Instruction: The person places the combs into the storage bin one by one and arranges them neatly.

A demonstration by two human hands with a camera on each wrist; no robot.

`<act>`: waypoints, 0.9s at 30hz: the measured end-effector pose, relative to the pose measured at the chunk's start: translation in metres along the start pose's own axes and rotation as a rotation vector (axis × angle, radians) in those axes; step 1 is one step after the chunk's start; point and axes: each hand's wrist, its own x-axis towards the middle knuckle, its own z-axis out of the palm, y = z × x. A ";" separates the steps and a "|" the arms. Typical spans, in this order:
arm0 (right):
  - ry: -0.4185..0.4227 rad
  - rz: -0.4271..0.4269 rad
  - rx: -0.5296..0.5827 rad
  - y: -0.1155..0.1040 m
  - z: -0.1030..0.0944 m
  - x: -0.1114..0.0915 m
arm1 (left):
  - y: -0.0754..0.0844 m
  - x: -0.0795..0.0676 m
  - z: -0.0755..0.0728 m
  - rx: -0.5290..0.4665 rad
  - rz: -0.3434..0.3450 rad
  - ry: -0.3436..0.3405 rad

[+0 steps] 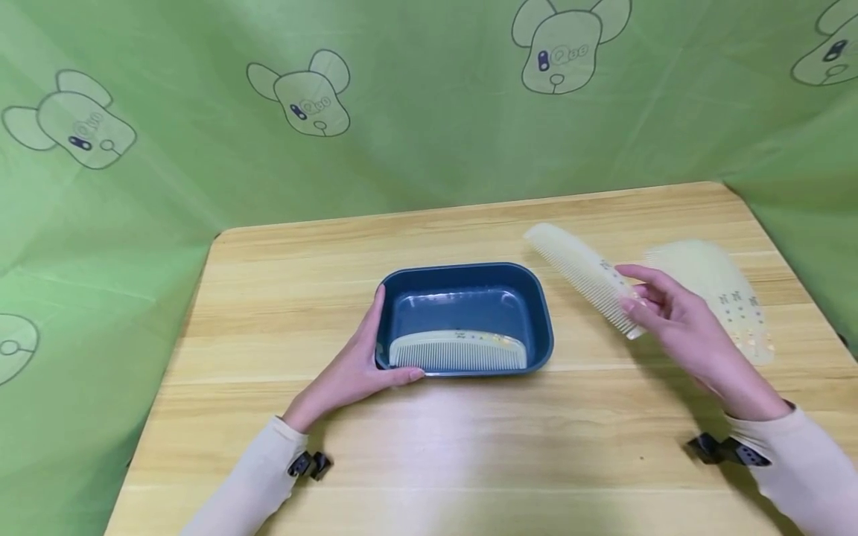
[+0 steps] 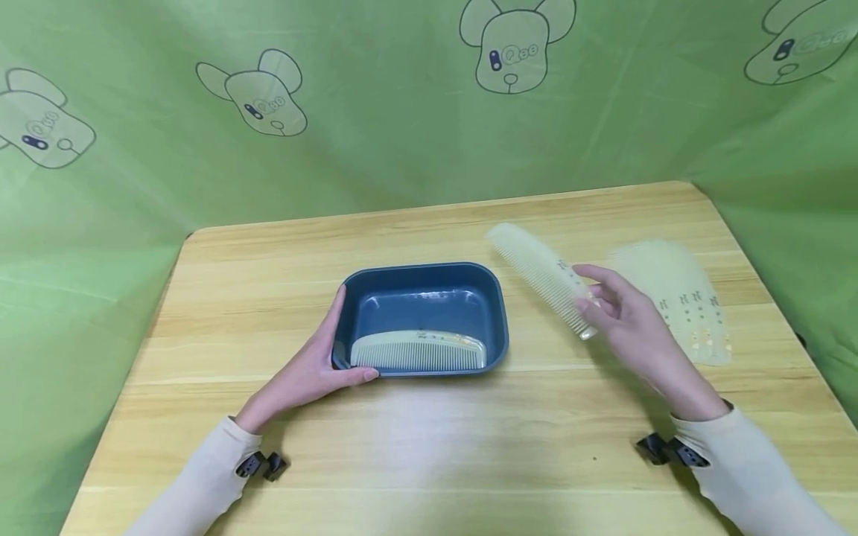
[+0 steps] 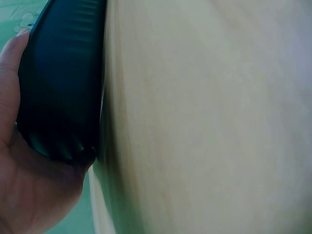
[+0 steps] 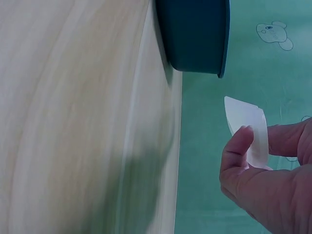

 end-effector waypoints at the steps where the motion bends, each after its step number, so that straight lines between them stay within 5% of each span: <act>1: -0.002 -0.001 -0.002 -0.001 0.001 0.000 | 0.000 0.000 0.000 0.002 0.000 0.000; 27: -0.111 -0.060 0.032 -0.028 0.038 0.008 | -0.002 0.001 0.002 -0.012 0.014 0.011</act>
